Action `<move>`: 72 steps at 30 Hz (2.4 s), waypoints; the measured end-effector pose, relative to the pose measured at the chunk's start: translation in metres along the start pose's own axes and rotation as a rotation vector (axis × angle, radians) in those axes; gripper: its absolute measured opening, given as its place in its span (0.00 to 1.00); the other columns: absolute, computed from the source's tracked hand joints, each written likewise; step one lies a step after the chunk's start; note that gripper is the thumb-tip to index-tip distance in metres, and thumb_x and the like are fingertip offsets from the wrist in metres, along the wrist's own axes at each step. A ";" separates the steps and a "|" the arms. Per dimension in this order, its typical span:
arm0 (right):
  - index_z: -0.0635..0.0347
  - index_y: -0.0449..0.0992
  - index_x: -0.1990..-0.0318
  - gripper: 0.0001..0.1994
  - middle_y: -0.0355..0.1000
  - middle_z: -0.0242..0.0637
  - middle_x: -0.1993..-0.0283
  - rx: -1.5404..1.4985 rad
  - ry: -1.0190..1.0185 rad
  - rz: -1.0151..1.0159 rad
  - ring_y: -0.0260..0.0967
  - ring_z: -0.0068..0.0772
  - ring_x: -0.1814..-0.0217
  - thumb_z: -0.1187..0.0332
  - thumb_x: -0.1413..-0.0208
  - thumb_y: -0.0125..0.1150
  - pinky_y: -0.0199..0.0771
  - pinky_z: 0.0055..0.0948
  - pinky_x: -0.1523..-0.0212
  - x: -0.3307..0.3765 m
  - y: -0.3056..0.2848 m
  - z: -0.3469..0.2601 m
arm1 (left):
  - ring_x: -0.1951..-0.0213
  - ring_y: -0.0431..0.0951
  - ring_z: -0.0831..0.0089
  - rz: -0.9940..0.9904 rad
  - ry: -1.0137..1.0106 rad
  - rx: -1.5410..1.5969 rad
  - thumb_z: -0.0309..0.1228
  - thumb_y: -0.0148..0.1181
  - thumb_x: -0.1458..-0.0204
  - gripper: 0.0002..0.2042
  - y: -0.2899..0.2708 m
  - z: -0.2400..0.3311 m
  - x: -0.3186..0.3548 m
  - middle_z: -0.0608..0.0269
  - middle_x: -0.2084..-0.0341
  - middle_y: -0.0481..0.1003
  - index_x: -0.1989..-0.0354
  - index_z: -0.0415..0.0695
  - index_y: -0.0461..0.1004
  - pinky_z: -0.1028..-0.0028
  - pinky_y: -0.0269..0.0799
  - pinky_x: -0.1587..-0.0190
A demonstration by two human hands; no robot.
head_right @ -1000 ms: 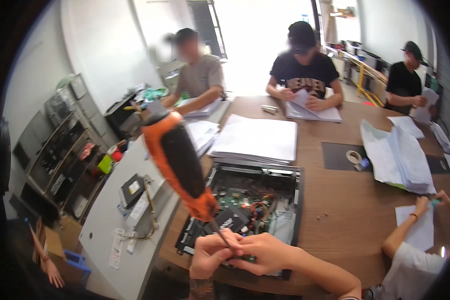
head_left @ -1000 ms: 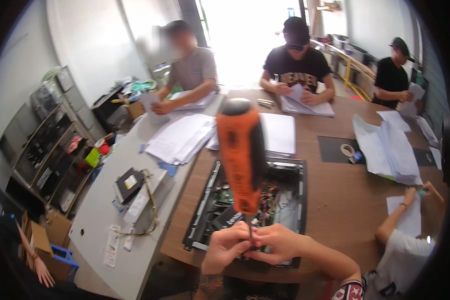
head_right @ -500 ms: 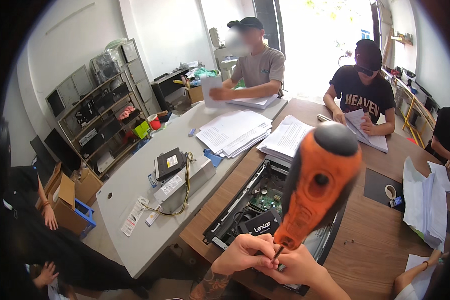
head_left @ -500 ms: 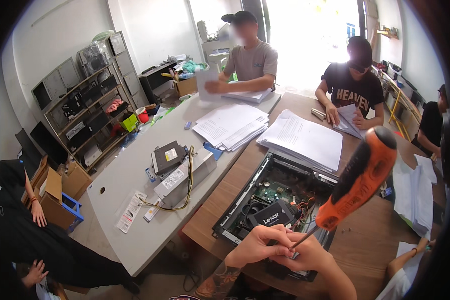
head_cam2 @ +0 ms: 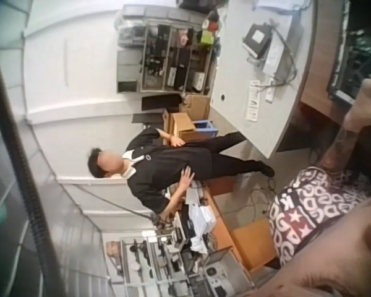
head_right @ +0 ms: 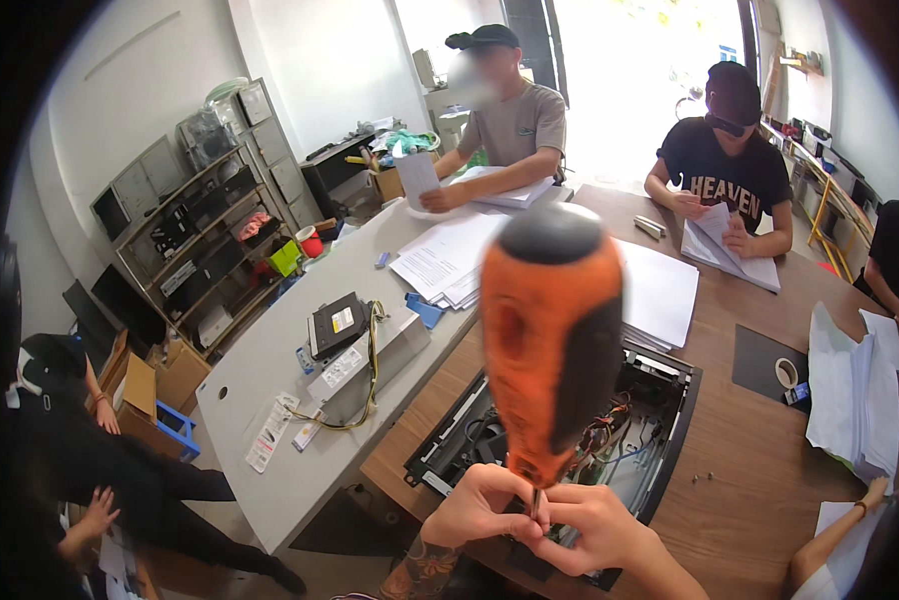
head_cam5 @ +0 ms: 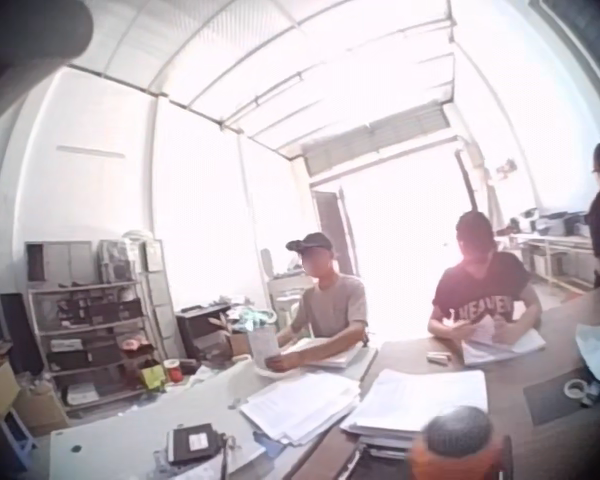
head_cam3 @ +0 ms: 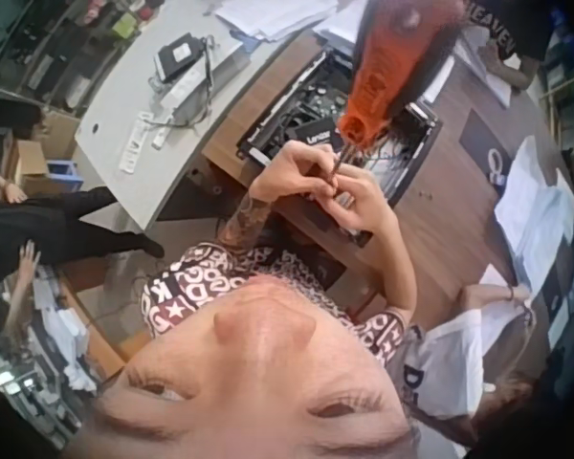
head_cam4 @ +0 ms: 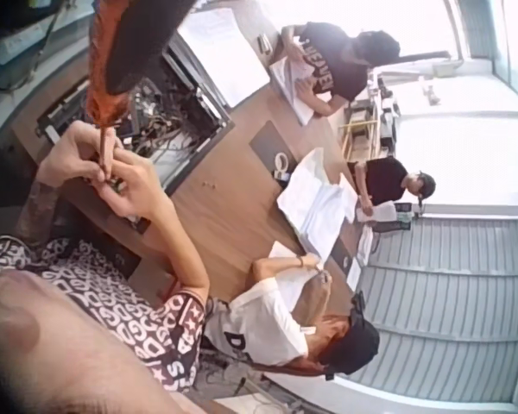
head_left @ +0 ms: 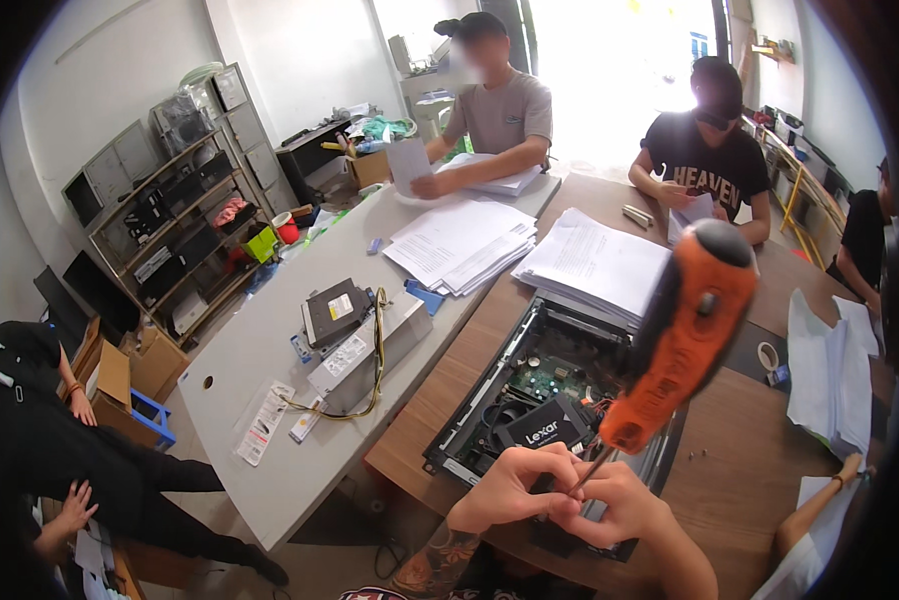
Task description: The person uses a screwdriver to remove screws from the internal components of a computer tower, including a fan and electronic boards.
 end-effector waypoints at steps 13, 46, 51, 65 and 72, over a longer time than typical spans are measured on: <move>0.62 0.76 0.63 0.08 0.72 0.39 0.67 -0.071 0.080 -0.074 0.73 0.42 0.68 0.76 0.51 0.67 0.75 0.32 0.67 0.004 0.004 0.009 | 0.62 0.70 0.74 -0.063 0.137 -0.076 0.26 0.70 0.51 0.06 0.002 0.011 -0.002 0.67 0.70 0.77 0.68 0.40 0.79 0.72 0.65 0.55; 0.61 0.78 0.68 0.06 0.72 0.35 0.69 0.007 0.083 -0.021 0.72 0.37 0.71 0.70 0.50 0.68 0.72 0.31 0.70 0.003 -0.001 0.006 | 0.70 0.70 0.79 0.020 0.038 -0.061 0.17 0.68 0.55 0.05 -0.003 0.004 0.003 0.64 0.73 0.75 0.69 0.35 0.80 0.78 0.67 0.68; 0.60 0.78 0.66 0.05 0.73 0.36 0.67 0.032 0.075 -0.035 0.73 0.40 0.69 0.71 0.49 0.66 0.73 0.32 0.70 0.004 0.002 0.009 | 0.68 0.74 0.78 -0.035 -0.077 0.072 0.19 0.65 0.50 0.07 -0.002 -0.006 0.003 0.63 0.71 0.74 0.62 0.34 0.79 0.80 0.69 0.65; 0.56 0.80 0.60 0.08 0.74 0.36 0.64 -0.016 0.102 -0.051 0.74 0.42 0.66 0.70 0.48 0.64 0.75 0.34 0.67 0.005 0.005 0.012 | 0.74 0.74 0.74 0.100 -0.101 0.020 0.21 0.65 0.53 0.04 -0.004 0.001 0.001 0.56 0.75 0.78 0.70 0.32 0.81 0.77 0.70 0.71; 0.61 0.78 0.65 0.07 0.72 0.39 0.67 -0.036 0.116 -0.033 0.73 0.43 0.67 0.71 0.52 0.67 0.74 0.34 0.66 0.003 -0.006 0.005 | 0.76 0.74 0.71 0.135 -0.057 0.024 0.20 0.76 0.70 0.11 -0.004 0.002 -0.003 0.55 0.81 0.79 0.76 0.35 0.80 0.73 0.68 0.72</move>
Point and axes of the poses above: each hand's wrist, its own x-axis away from the middle knuckle, its own y-axis out of the palm, z = x × y, the point moved 9 cm from there along -x, towards the middle knuckle
